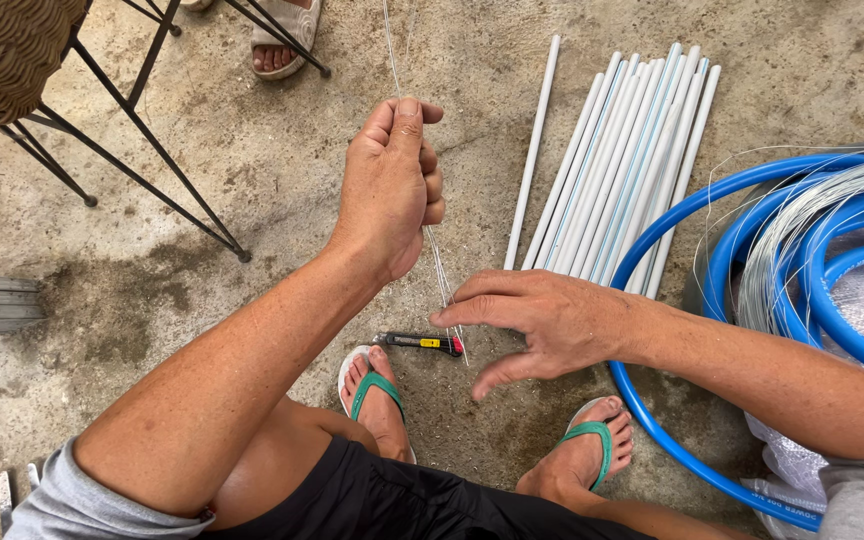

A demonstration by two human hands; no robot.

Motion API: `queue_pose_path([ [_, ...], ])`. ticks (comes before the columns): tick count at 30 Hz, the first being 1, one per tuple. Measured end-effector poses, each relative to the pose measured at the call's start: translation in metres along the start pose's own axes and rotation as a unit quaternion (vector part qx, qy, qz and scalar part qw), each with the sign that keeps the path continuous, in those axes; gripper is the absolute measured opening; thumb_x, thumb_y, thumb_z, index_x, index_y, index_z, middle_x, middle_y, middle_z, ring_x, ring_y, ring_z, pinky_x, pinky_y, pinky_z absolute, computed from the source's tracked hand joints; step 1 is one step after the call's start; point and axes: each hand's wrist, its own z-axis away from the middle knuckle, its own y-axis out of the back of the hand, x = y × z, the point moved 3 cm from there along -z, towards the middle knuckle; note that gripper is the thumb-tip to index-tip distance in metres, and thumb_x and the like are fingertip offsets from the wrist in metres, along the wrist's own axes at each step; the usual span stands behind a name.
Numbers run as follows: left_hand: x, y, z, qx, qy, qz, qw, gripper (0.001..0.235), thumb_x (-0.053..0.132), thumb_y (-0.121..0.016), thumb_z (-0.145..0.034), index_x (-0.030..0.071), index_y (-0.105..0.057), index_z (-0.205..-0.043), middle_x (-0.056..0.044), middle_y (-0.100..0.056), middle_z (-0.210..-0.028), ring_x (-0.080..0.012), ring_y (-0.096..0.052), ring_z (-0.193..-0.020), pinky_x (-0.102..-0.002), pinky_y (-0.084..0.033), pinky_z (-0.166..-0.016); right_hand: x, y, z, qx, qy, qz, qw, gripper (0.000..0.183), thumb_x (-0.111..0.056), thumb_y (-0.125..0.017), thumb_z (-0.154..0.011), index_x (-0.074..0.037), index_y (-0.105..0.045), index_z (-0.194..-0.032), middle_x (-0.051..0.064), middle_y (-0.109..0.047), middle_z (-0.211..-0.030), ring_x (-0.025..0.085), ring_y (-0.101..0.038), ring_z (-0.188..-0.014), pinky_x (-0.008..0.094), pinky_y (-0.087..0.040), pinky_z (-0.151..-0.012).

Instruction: The person cuts a thin wire, threads it through a white PVC pipe, and then uses a utility knife to deburr the pipe's edge. The person is sitting on the floor during the task.

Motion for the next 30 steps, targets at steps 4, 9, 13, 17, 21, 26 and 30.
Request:
queue_pose_path([
  [4, 0.0009, 0.0003, 0.0004, 0.000, -0.007, -0.005, 1.000, 0.033, 0.033, -0.040, -0.110, 0.005, -0.056, -0.116, 0.004, -0.042, -0.071, -0.0033, -0.034, -0.050, -0.022, -0.029, -0.039, -0.0002, -0.0007, -0.0020, 0.021, 0.001, 0.014, 1.000, 0.065, -0.035, -0.084, -0.082, -0.008, -0.060, -0.136, 0.012, -0.065, -0.124, 0.025, -0.069, -0.110, 0.034, -0.061, -0.090],
  [9, 0.0016, -0.0006, 0.0008, -0.001, -0.008, 0.007, 1.000, 0.033, 0.033, -0.041, -0.110, 0.005, -0.056, -0.116, 0.004, -0.041, -0.070, -0.0035, -0.034, -0.050, -0.022, -0.030, -0.040, 0.0012, -0.0010, -0.0025, 0.029, -0.016, 0.026, 0.999, 0.059, -0.033, -0.084, -0.083, -0.006, -0.063, -0.131, 0.011, -0.067, -0.120, 0.024, -0.071, -0.105, 0.034, -0.061, -0.085],
  [13, 0.0005, -0.0015, 0.0010, 0.003, -0.001, 0.020, 1.000, 0.032, 0.034, -0.042, -0.109, 0.006, -0.056, -0.115, 0.004, -0.041, -0.070, -0.0036, -0.034, -0.050, -0.022, -0.032, -0.040, 0.0012, 0.0002, -0.0023, 0.045, -0.006, 0.024, 0.999, 0.056, -0.029, -0.084, -0.084, -0.004, -0.064, -0.130, 0.012, -0.068, -0.118, 0.025, -0.072, -0.104, 0.033, -0.061, -0.083],
  [17, 0.0004, -0.0017, 0.0020, -0.003, -0.004, 0.007, 1.000, 0.033, 0.034, -0.042, -0.109, 0.006, -0.057, -0.115, 0.004, -0.042, -0.071, -0.0037, -0.035, -0.051, -0.022, -0.033, -0.040, 0.0026, -0.0017, -0.0023, 0.041, -0.009, 0.029, 0.999, 0.055, -0.028, -0.084, -0.084, -0.004, -0.064, -0.129, 0.012, -0.068, -0.117, 0.024, -0.072, -0.103, 0.033, -0.061, -0.083],
  [21, -0.0003, -0.0021, 0.0019, -0.007, -0.001, 0.010, 1.000, 0.032, 0.034, -0.042, -0.110, 0.006, -0.056, -0.115, 0.004, -0.041, -0.070, -0.0035, -0.034, -0.051, -0.022, -0.031, -0.040, 0.0059, -0.0039, -0.0019, 0.039, -0.019, 0.039, 0.998, 0.049, -0.027, -0.083, -0.086, -0.005, -0.066, -0.127, 0.011, -0.069, -0.115, 0.023, -0.072, -0.099, 0.033, -0.062, -0.080],
  [26, -0.0023, -0.0032, 0.0023, -0.009, 0.004, 0.019, 1.000, 0.032, 0.034, -0.042, -0.109, 0.006, -0.056, -0.114, 0.004, -0.041, -0.070, -0.0040, -0.034, -0.051, -0.022, -0.031, -0.040, 0.0064, -0.0042, -0.0014, 0.056, 0.003, 0.048, 0.997, 0.045, -0.026, -0.082, -0.087, -0.004, -0.067, -0.124, 0.011, -0.069, -0.114, 0.024, -0.073, -0.101, 0.032, -0.062, -0.081],
  [30, -0.0038, -0.0038, 0.0032, -0.014, 0.005, 0.006, 1.000, 0.032, 0.034, -0.041, -0.110, 0.006, -0.057, -0.116, 0.004, -0.042, -0.071, -0.0036, -0.034, -0.052, -0.022, -0.030, -0.041, 0.0065, -0.0056, -0.0019, 0.058, 0.001, 0.044, 0.997, 0.042, -0.026, -0.081, -0.088, -0.006, -0.068, -0.122, 0.010, -0.070, -0.114, 0.023, -0.073, -0.100, 0.032, -0.062, -0.081],
])
